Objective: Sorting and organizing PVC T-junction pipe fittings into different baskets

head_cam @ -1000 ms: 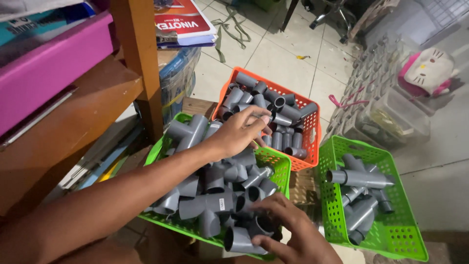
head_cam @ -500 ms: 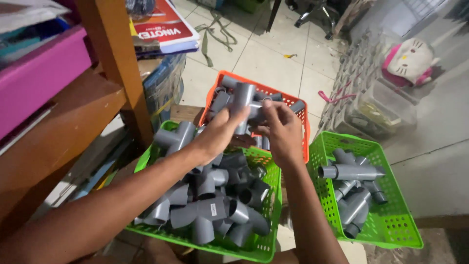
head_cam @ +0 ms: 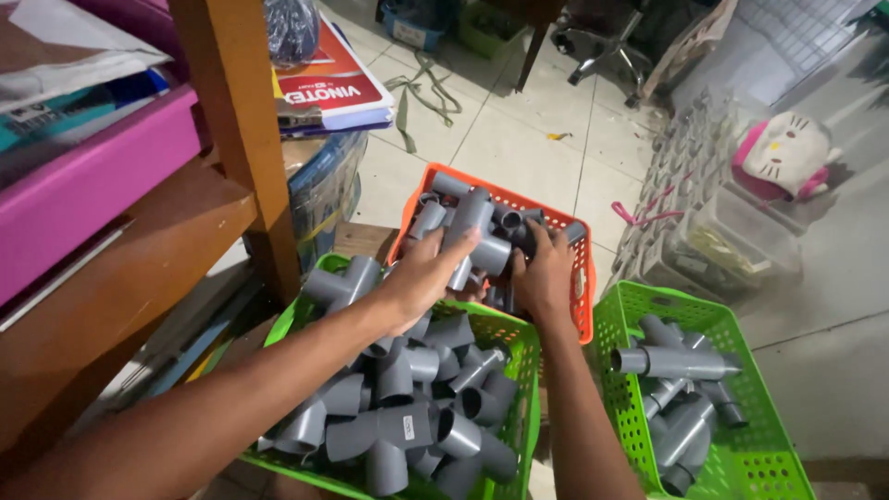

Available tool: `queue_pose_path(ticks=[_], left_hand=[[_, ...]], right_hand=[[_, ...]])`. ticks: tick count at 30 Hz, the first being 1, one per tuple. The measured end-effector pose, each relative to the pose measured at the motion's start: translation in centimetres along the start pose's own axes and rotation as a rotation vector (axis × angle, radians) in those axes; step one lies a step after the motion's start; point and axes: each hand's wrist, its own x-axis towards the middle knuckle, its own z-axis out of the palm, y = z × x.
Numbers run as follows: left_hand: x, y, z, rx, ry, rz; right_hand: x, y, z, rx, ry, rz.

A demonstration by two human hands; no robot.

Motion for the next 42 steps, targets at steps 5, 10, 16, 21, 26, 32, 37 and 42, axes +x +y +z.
queue_pose_path(ticks=[5, 10, 16, 21, 26, 32, 37, 42], left_hand=[[1.3, -2.1, -1.1, 0.047, 0.000, -0.022], [-1.0, 0.3, 0.2, 0.048, -0.021, -0.036], [-2.8, 2.2, 0.7, 0.116, -0.036, -0.035], [-1.2, 0.3, -0.4, 0.119, -0.096, -0.017], [-1.7, 0.5, 0.2, 0.176, -0.099, -0.022], [-1.3, -0.1, 0.1, 0.212, -0.088, -0.011], [-1.4, -0.1, 0.1, 0.205, -0.075, 0.008], [-1.7, 0.6, -0.4, 0.411, -0.111, 0.020]], right_hand=[[-0.4, -0.4, -1.1, 0.117, 0.018, 0.013], [-1.1, -3.3, -4.1, 0.324, 0.086, 0.146], [-1.7, -4.9, -6.0, 0.471, 0.249, 0.198], [-2.4, -6.6, -4.5, 1.199, 0.320, 0.295], [-3.9, -10.4, -7.2, 1.159, 0.198, 0.221], [-3.9, -10.0, -7.1, 1.354, 0.199, 0.249], [-3.7, -9.0, -5.9, 1.473, 0.227, 0.314], [-4.0, -11.5, -8.4, 1.389, 0.236, 0.271]])
